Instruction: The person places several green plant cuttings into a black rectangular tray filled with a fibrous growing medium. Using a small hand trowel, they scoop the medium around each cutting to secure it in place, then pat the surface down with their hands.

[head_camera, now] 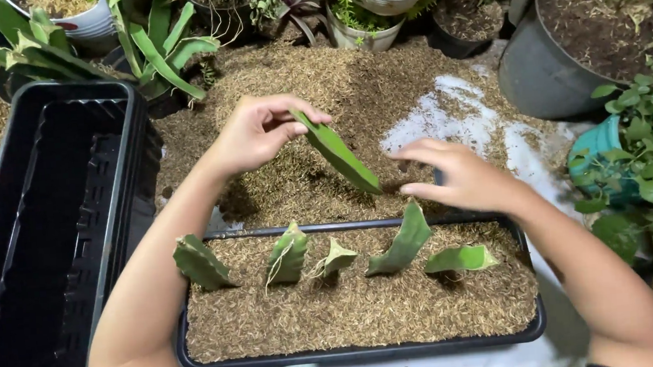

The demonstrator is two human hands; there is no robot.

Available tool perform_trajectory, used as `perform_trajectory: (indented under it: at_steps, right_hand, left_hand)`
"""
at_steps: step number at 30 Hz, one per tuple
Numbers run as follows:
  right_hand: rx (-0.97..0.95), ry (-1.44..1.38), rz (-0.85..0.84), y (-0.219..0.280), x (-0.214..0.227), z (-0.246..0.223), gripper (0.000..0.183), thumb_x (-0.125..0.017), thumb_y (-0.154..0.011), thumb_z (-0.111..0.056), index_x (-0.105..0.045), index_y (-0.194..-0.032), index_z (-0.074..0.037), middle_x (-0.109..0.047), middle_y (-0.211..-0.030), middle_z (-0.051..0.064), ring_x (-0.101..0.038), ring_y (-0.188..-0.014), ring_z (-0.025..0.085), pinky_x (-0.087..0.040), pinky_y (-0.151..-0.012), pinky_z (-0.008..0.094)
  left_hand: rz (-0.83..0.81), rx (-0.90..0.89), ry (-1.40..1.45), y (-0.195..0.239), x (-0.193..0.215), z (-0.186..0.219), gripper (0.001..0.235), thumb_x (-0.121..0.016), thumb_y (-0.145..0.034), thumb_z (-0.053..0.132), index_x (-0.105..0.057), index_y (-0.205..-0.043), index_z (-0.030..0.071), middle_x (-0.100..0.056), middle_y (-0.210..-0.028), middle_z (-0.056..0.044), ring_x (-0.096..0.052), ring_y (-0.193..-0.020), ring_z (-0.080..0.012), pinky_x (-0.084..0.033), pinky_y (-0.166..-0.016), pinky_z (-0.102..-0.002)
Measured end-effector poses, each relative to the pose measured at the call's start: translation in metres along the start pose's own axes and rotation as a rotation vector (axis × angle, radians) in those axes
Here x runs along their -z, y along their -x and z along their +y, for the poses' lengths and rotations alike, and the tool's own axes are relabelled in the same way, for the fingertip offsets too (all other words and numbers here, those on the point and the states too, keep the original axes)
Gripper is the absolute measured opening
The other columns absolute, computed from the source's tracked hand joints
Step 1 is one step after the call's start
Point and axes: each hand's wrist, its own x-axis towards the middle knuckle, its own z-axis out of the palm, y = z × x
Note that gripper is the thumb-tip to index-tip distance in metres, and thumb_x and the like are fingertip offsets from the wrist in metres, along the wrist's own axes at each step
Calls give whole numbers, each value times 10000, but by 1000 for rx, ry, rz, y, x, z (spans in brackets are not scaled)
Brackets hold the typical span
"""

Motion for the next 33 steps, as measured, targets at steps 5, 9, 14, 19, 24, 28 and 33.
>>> perform_trajectory:
  at_steps: [5,9,14,19,24,28,33]
  right_hand:
    - [-57,-111,-299,-58,-23,-32,740,-720,-921,-375,-442,-1472,32,-555,-1417,269,-552,-1313,390,-406,-1146,520]
    - [-5,-65,-280,-64,-47,-1,480,-693,-957,-245,-576,-1360,-13,-684,-1244,210,-657,-1191,341,-469,-1096,487]
    - [-43,-199,118,-30,-27,55,512,-758,-916,-245,-563,-1294,40,-677,-1161,237,-655,-1135,376,-466,-1044,533]
    - [-330,-376,448,57,15,14,464,-682,-938,-32,-496,-1360,20,-701,-1116,179,-680,-1123,295,-536,-999,408]
    - [-341,-419,677,148,-9,31,146,-624,-1049,29,-549,-1164,-20,-694,-1069,68,-706,-986,151,-491,-628,173]
    - [-205,-366,596,171,-27,17,152,-650,-920,64,-587,-1040,-5,-697,-1025,128,-747,-1006,281,-632,-976,380]
    - [-385,-284,439,174,-63,26,221,-732,-814,41,-725,-1028,-13,-740,-1031,121,-701,-953,232,-614,-883,293]
  left_hand:
    - [-14,55,44,3,-4,-9,244,-651,-932,-113,-744,-1097,41,-776,-993,-202,-596,-547,-145,-416,-526,-197]
    - [-8,102,39,10,-6,-9,264,-671,-928,-85,-733,-1148,48,-772,-1063,-214,-641,-615,-147,-486,-583,-201]
    - [86,162,39,27,18,-3,660,-625,-914,-146,-379,-1516,-33,-548,-1427,-319,-675,-1147,-360,-551,-1026,-483]
    - [441,246,-18,80,31,23,457,-506,-1016,-38,-419,-1464,-55,-540,-1395,-271,-662,-1105,-298,-560,-991,-368]
    - [958,364,35,138,11,57,328,-583,-1002,35,-517,-1323,21,-625,-1267,-146,-708,-957,-142,-620,-890,-176]
    - [1308,91,-158,184,-11,65,273,-525,-1017,-128,-521,-1216,59,-528,-1194,-81,-534,-1050,-143,-489,-865,-213]
    - [1394,-433,-503,181,-71,76,317,-390,-986,-148,-404,-1242,39,-379,-1191,-125,-324,-1041,-243,-283,-828,-401]
